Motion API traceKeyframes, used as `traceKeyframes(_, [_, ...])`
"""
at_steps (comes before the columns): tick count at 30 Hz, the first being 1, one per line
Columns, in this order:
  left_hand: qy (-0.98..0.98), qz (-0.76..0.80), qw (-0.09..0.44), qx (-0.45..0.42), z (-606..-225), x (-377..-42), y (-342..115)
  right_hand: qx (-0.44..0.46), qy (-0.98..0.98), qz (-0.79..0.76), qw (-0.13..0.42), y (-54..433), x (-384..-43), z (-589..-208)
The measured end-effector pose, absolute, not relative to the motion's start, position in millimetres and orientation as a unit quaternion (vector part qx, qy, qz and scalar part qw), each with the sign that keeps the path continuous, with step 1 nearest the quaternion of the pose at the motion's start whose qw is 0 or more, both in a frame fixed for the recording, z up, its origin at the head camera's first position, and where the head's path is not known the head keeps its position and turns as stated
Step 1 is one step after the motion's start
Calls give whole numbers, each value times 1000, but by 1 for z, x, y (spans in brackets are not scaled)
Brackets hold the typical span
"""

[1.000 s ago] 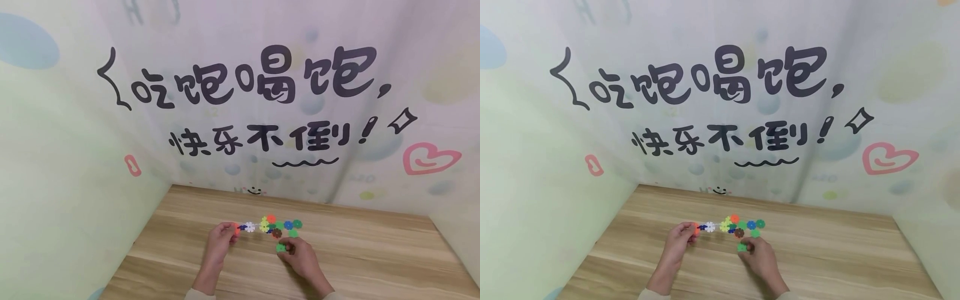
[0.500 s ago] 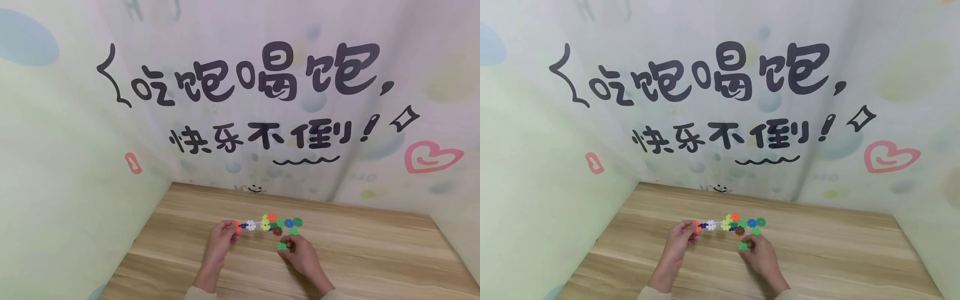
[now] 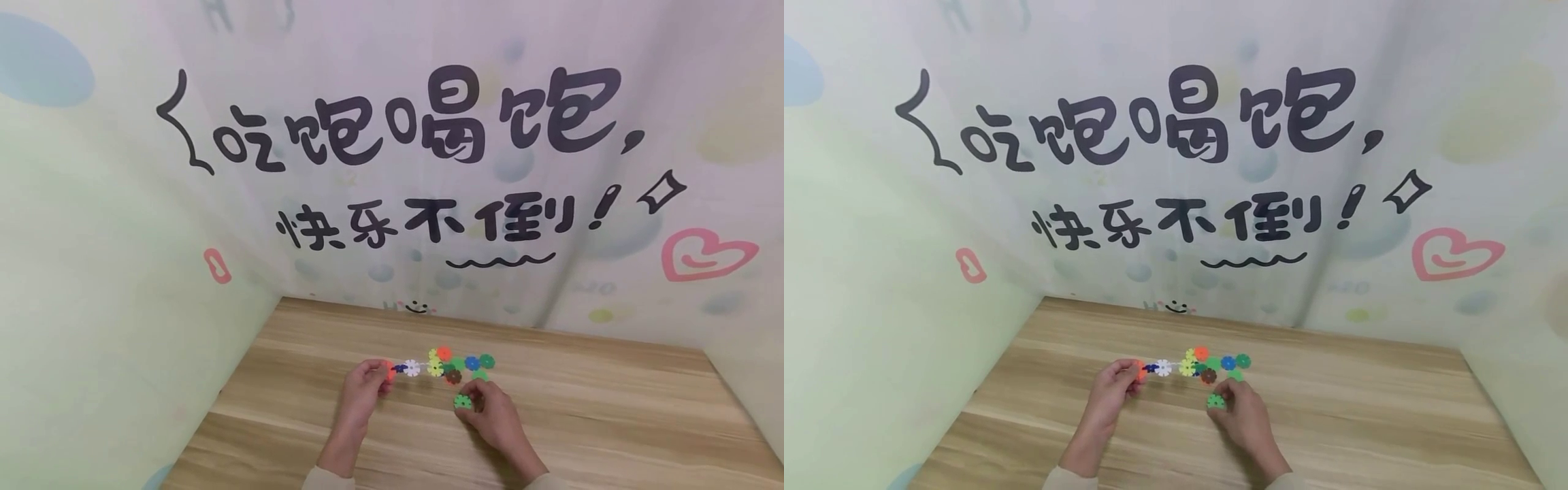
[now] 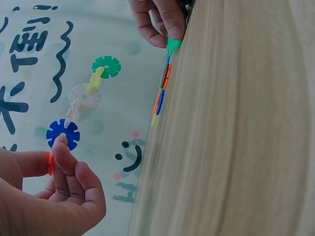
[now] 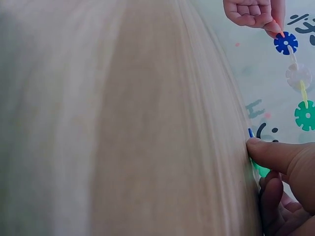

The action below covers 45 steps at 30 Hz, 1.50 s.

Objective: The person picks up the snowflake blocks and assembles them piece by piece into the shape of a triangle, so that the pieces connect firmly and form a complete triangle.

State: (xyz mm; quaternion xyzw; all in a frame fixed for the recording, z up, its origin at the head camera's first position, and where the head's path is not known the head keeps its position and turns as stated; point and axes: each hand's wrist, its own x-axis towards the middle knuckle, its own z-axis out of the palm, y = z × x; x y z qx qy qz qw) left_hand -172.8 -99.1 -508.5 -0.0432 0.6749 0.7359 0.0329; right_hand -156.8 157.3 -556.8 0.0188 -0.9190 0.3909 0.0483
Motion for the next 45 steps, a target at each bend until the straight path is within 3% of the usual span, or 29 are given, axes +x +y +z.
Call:
traceKeyframes(28, [682, 729, 40, -35, -511, -175, -98, 37, -909, 415, 31, 159, -150, -551])
traceKeyframes(35, [682, 729, 52, -31, -512, -171, -95, 18, -905, 426, 5, 164, -146, -551])
traceKeyframes(45, [687, 725, 53, -10, -511, -172, -92, -3, -895, 445, 19, 186, -145, -546])
